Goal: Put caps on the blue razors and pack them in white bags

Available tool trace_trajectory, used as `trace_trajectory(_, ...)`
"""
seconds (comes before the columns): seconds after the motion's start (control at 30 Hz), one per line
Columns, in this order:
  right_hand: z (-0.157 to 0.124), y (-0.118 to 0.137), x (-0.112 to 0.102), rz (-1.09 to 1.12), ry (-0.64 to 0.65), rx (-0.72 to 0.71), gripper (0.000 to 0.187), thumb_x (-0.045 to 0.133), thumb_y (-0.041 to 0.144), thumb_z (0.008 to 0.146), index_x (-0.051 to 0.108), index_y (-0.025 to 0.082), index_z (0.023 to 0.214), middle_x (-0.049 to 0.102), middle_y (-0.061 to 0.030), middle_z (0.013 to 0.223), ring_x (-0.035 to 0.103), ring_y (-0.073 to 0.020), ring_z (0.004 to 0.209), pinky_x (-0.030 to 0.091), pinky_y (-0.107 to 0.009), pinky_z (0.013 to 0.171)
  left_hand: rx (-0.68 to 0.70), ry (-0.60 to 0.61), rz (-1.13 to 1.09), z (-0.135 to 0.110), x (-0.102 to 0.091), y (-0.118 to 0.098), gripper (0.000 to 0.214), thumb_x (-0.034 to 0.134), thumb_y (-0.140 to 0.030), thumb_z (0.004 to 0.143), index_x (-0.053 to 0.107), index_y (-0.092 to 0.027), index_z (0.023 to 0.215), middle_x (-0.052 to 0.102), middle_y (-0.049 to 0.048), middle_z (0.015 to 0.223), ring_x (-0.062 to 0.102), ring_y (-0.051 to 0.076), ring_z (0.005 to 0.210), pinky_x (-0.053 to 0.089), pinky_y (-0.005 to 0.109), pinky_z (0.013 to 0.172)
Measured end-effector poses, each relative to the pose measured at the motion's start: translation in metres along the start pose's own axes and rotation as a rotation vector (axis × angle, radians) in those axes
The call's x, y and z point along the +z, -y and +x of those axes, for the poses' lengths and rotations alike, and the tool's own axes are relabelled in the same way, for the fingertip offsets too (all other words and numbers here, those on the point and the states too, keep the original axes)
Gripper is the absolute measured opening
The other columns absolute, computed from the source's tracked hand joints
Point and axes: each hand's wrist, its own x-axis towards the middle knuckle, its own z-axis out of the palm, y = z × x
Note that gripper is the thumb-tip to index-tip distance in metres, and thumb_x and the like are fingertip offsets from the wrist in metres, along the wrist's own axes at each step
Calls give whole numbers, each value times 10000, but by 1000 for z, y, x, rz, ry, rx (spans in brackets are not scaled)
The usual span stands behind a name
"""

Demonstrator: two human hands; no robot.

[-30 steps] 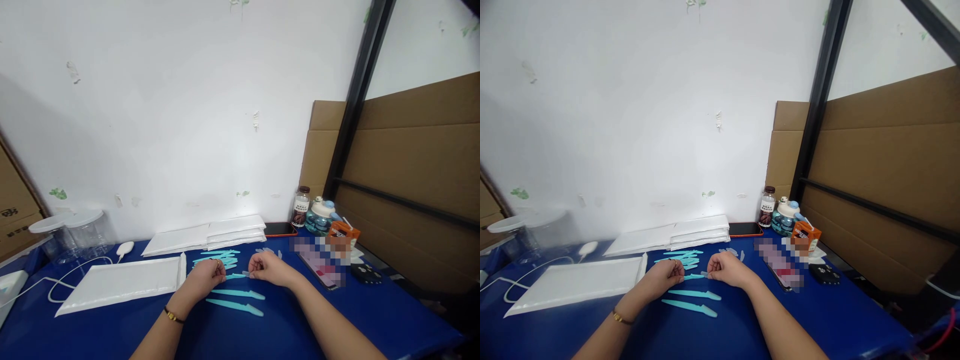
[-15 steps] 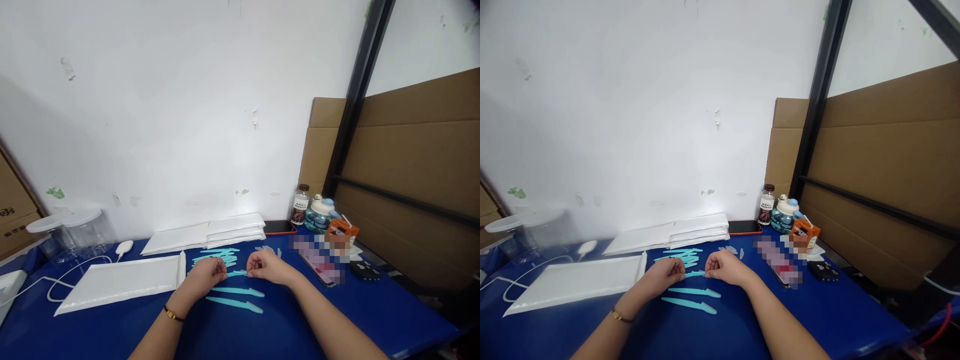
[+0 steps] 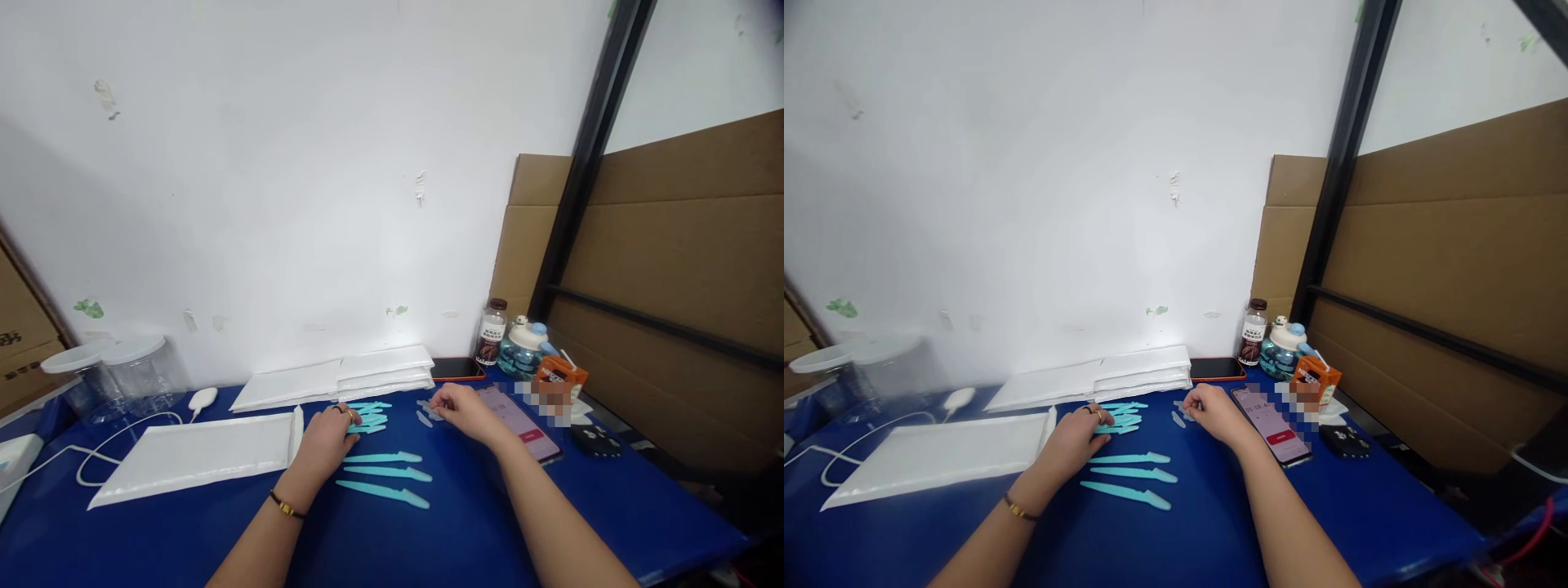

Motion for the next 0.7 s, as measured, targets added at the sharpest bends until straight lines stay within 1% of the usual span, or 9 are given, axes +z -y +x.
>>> trace_trajectory(0.1,2,-5,4,-110,19,-11,122,552,135,720,664,179,743,623,-35,822,566,-153,741,403,-234,659,-22,34,34,2,-1,3,166,529,-234,805,615,-233,946,611,36,1037,535,196,999,349,287,811)
trace_trajectory(0.2,4,-1,18,-195,47,5,60,612,208,723,653,183,759,597,-40,837,556,-153,728,394,-238,649,-5,43,52,3,1,1,127,508,-233,819,626,-221,865,629,38,961,542,198,959,340,293,787)
trace_trajectory(0.27,5,4,27,-211,53,16,36,618,195,725,640,184,752,584,-38,843,550,-148,733,389,-236,654,21,23,59,3,1,0,150,481,-237,838,629,-214,837,633,42,921,540,198,940,333,296,771)
trace_trajectory(0.33,6,7,33,-178,70,12,36,619,169,723,629,186,753,577,-32,846,545,-145,746,388,-233,659,54,-3,60,3,1,-2,203,436,-248,866,631,-209,825,633,49,896,538,198,923,328,300,757)
trace_trajectory(0.43,6,9,39,-95,108,-13,79,655,153,693,618,183,755,586,-19,825,539,-142,750,389,-229,652,101,-9,57,2,2,-5,256,395,-255,888,631,-199,809,632,58,864,541,195,883,325,301,749)
trace_trajectory(0.6,7,9,45,63,201,8,103,605,72,698,596,174,708,601,22,648,534,-111,605,371,-197,557,161,27,37,3,5,-10,238,417,-240,879,633,-200,789,639,52,850,551,194,854,324,295,740)
trace_trajectory(0.7,8,10,49,106,182,-6,88,624,85,680,609,171,698,598,24,610,522,-103,560,360,-185,519,172,24,9,4,9,-9,227,426,-236,876,637,-204,798,648,41,852,556,191,847,325,292,734)
